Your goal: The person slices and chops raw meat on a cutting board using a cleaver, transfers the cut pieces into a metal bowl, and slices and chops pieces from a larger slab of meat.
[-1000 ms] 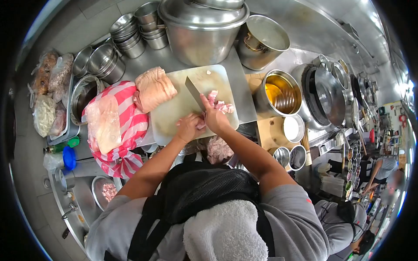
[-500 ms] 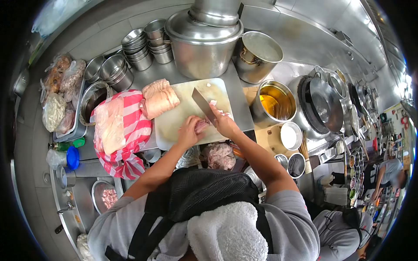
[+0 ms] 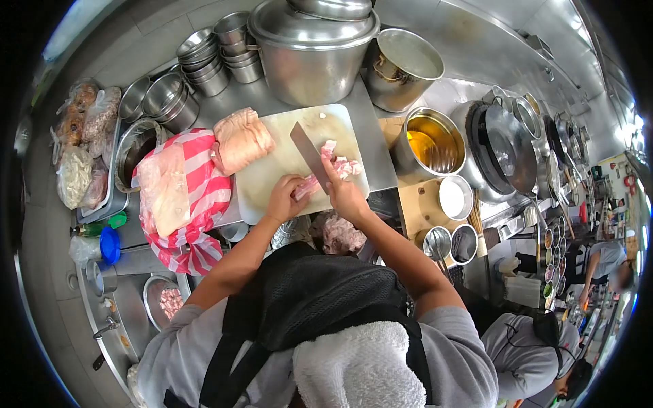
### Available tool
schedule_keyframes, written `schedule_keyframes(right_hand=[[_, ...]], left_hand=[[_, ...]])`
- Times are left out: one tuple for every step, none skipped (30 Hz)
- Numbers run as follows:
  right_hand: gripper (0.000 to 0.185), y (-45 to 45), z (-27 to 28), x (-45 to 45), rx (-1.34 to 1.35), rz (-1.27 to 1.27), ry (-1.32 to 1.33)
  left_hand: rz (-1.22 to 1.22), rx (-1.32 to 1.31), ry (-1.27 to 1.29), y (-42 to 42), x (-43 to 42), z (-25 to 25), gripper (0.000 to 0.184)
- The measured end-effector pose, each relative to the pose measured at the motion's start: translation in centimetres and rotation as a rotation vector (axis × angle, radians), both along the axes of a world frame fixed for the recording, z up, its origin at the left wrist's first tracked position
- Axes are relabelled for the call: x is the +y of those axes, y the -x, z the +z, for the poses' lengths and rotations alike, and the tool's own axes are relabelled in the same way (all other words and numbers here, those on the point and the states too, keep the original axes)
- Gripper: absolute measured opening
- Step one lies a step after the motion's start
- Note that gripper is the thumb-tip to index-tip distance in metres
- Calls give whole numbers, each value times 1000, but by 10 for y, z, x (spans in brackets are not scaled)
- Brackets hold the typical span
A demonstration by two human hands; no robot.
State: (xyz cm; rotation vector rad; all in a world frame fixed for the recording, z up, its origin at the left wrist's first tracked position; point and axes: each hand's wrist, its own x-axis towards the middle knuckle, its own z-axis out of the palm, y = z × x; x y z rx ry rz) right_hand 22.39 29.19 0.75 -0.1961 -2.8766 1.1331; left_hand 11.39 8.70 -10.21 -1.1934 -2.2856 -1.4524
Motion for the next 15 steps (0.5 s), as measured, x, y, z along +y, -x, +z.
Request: schedule_keyframes(right_hand=[[80, -1, 8, -6, -96, -4, 32], [80, -3, 3, -9, -102, -5, 30], [79, -6, -6, -12, -103, -4, 8], [78, -9, -12, -15, -106, -4, -12], [79, -13, -18, -17, -210, -14, -73], [79, -20, -23, -18, -218, -15, -73], [80, -31, -28, -18, -201, -33, -86], [82, -43, -32, -17, -185, -49, -98], [82, -60, -33, -15, -198, -50, -91], [83, -77, -25, -12, -247, -56, -64], [84, -88, -17, -9, -294, -62, -40], [84, -91, -12, -7, -302, -62, -37], [86, -94, -8, -5, -331, -42, -47], [87, -93, -7, -6, -359, -23, -55], [87, -79, -11, -6, -327, -12, -67]], left_hand=[[0, -49, -16, 0, -1, 1, 40], [-1, -54, -18, 1, 0, 3, 40], [1, -39, -14, 1, 1, 4, 36], [1, -25, -10, 1, 2, 4, 31], [-1, -33, -11, 1, 2, 5, 31], [-4, 9, 38, 3, 2, 5, 30], [-9, 50, 87, 4, 2, 5, 28], [-10, 40, 89, 5, 3, 9, 28], [-10, 38, 94, 4, 3, 12, 26], [-11, 37, 99, 3, 2, 13, 25], [-14, 27, 104, 4, 3, 13, 25], [-14, 22, 125, 5, 3, 12, 25], [-15, 17, 148, 7, 4, 11, 25], [-18, 10, 155, 9, 5, 9, 25], [-22, 9, 116, 11, 8, 7, 24]])
